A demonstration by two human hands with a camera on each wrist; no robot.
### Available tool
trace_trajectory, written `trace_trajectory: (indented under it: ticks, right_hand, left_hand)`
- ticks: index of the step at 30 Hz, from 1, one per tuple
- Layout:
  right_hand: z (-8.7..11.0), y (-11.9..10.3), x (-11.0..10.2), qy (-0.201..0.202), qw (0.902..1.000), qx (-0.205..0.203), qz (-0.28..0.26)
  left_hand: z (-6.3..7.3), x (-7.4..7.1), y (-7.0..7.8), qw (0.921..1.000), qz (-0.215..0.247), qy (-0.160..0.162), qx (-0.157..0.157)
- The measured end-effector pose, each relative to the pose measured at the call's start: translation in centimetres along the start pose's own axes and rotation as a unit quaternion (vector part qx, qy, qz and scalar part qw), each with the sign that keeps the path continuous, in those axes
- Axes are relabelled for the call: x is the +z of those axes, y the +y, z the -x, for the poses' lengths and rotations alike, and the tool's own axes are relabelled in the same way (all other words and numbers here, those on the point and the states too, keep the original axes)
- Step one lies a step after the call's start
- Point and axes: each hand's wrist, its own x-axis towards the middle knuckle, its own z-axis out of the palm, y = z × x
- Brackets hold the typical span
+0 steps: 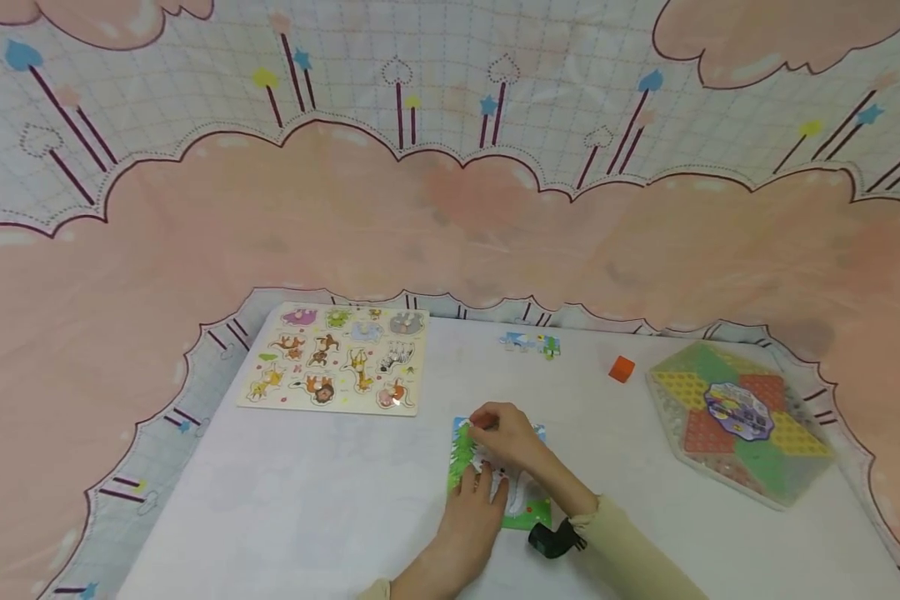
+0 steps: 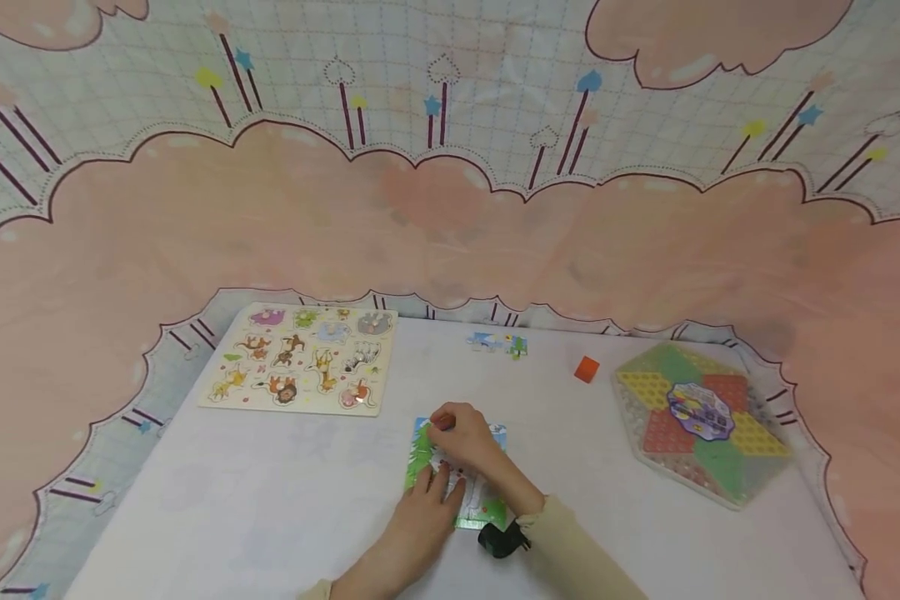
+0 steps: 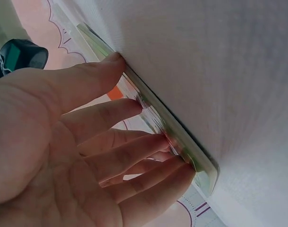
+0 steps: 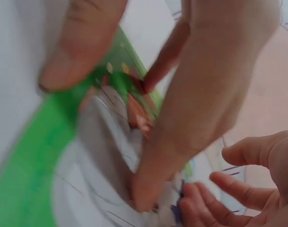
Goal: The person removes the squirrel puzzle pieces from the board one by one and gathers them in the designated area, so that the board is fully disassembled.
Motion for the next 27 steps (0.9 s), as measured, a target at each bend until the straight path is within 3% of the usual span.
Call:
trace_trajectory:
  ticks: [5, 18, 23, 27]
  right_hand:
    - [0.00, -0.13, -0.18, 0.000, 0.9999, 0.002, -0.015]
    - [-0.46, 0.23, 0.15, 0.028, 0.9952, -0.002, -0.094]
    - [-0.30, 0.25, 0.42, 0.040, 0.9954, -0.005, -0.087]
    - [-0.08, 0.40, 0.47, 0.028, 0.9983, -0.011, -0.051]
  left_hand:
    - [0.00, 0.19, 0.22, 0.9999, -0.008, 0.009, -0.004]
    - [-0.23, -0.11, 0.11, 0.9997, 0.006, -0.025, -0.001]
    - [-0.19, 0.10, 0.15, 0.9999, -0.002, -0.016, 0.000]
    - [-0.22, 0.24, 0.19, 1.0000, -0.002, -0.008, 0.002]
